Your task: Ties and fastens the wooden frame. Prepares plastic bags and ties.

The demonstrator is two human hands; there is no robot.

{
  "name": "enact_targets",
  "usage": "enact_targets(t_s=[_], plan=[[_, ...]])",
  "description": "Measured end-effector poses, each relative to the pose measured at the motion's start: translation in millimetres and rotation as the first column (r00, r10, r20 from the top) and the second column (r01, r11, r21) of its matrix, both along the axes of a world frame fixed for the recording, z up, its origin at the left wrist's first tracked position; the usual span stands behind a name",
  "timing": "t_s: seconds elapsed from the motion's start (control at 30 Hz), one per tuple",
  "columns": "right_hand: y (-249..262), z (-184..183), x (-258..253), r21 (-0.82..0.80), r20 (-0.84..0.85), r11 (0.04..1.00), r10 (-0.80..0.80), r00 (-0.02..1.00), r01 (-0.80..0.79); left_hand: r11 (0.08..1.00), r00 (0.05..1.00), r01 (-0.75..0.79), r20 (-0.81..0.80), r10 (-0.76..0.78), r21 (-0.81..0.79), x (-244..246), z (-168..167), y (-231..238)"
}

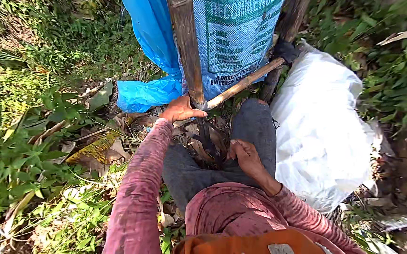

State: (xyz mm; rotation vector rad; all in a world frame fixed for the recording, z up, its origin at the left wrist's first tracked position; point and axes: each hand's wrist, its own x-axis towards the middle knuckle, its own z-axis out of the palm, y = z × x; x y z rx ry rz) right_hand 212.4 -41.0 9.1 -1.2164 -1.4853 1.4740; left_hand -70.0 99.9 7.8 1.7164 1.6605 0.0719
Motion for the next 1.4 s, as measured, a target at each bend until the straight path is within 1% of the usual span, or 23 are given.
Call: enact_targets(t_s=[0.07, 0.1, 0.17, 0.23, 0.33, 0.4, 0.5, 0.57, 0.67, 0.73, 0.8, 0.83, 0.87, 0.9, 0.97, 1.0, 1.03, 1.07, 1.13, 1.2, 1.27, 1.33, 1.4], plan=[[19.0, 18.0, 2.5, 0.091, 0.073, 0.996, 0.017, 0.997, -0.024, 1.000, 0.998, -0.019, 0.060, 0.019, 0.001, -3.3, -4.6, -1.5], [30.8, 26.8, 3.6, 0.122, 0.090, 0.992, 0.017, 0.996, -0.028, 1.000, 0.992, -0.031, 0.122, 0.031, 0.001, -4.0, -6.7, -4.1], [57.6, 40.8, 0.3, 0.134, 0.032, 0.991, 0.005, 0.999, -0.009, 0.998, 0.971, -0.059, 0.231, 0.056, 0.007, -4.7, -12.2, -6.0], [82.0, 48.9, -10.4, 0.075, -0.084, 0.996, -0.043, 0.996, 0.049, 0.996, 0.952, -0.087, 0.293, 0.091, -0.027, -4.1, -15.8, -7.2], [127.7, 57.6, -44.8, -0.097, -0.235, 0.984, -0.171, 0.957, 0.152, 0.991, 0.918, -0.117, 0.373, 0.133, -0.065, -6.3, -15.6, -9.2], [153.1, 62.5, -70.0, -0.194, -0.232, 0.963, -0.230, 0.945, 0.187, 0.991, 0.922, -0.107, 0.364, 0.130, -0.084, -8.9, -16.0, -8.4], [184.9, 61.6, -106.2, -0.317, -0.167, 0.926, -0.267, 0.949, 0.205, 0.993, 0.952, -0.065, 0.291, 0.092, -0.100, -9.2, -12.5, -4.2], [199.0, 49.1, -122.6, -0.360, -0.090, 0.903, -0.285, 0.954, 0.236, 0.993, 0.968, -0.063, 0.237, 0.084, -0.095, -9.3, -14.3, -4.1], [211.4, 17.9, -131.3, -0.361, -0.059, 0.896, -0.298, 0.953, 0.258, 0.997, 0.981, -0.064, 0.179, 0.072, -0.054, -8.5, -14.1, -6.1], [220.7, 11.2, -134.6, -0.393, -0.006, 0.891, -0.250, 0.968, 0.227, 0.998, 0.986, -0.067, 0.151, 0.067, -0.002, -7.6, -13.2, -4.2], [229.5, 7.8, -133.8, -0.456, 0.092, 0.881, -0.096, 0.991, 0.128, 0.996, 0.980, -0.087, 0.182, 0.079, 0.033, -6.7, -15.4, -7.0], [234.8, 7.1, -134.4, -0.463, 0.160, 0.883, 0.005, 0.987, 0.071, 0.992, 0.969, -0.110, 0.230, 0.093, 0.064, -7.2, -19.4, -10.1], [240.9, 7.8, -135.1, -0.442, 0.255, 0.897, 0.117, 0.960, 0.008, 0.985, 0.938, -0.156, 0.326, 0.122, 0.079, -8.0, -21.5, -14.9], [247.5, 7.7, -136.3, -0.400, 0.353, 0.915, 0.209, 0.912, -0.055, 0.974, 0.879, -0.209, 0.452, 0.149, 0.086, -9.6, -21.8, -20.9], [262.3, 5.4, -136.9, -0.327, 0.511, 0.923, 0.353, 0.783, -0.202, 0.974, 0.691, -0.224, 0.708, 0.145, 0.018, -15.6, -23.2, -15.3], [267.6, 1.8, -137.8, -0.298, 0.557, 0.916, 0.394, 0.731, -0.267, 0.979, 0.599, -0.204, 0.789, 0.141, -0.020, -18.0, -25.7, -5.1], [270.8, -2.3, -139.7, -0.277, 0.575, 0.906, 0.423, 0.700, -0.320, 0.982, 0.534, -0.181, 0.834, 0.141, -0.050, -21.9, -27.3, 4.4], [274.8, -3.8, -142.6, -0.266, 0.590, 0.891, 0.453, 0.668, -0.369, 0.984, 0.500, -0.166, 0.855, 0.139, -0.062, -26.4, -29.4, 13.3], [276.8, -1.2, -144.3, -0.271, 0.638, 0.844, 0.517, 0.571, -0.462, 0.988, 0.522, -0.152, 0.847, 0.104, -0.028, -30.5, -33.1, 24.1], [278.7, 8.0, -148.7, -0.313, 0.691, 0.807, 0.555, 0.463, -0.500, 0.991, 0.650, -0.101, 0.760, -0.003, 0.090, -32.0, -32.4, 32.1], [280.7, 11.4, -152.8, -0.352, 0.729, 0.784, 0.572, 0.375, -0.512, 0.983, 0.800, 0.027, 0.586, -0.130, 0.181, -32.2, -32.1, 39.1], [283.4, 9.2, -155.1, -0.353, 0.751, 0.776, 0.568, 0.336, -0.523, 0.971, 0.887, 0.165, 0.405, -0.222, 0.172, -30.0, -27.6, 43.8], [286.1, 7.2, -157.5, -0.332, 0.760, 0.778, 0.556, 0.338, -0.533, 0.959, 0.908, 0.204, 0.329, -0.260, 0.195, -29.6, -27.5, 47.5]])
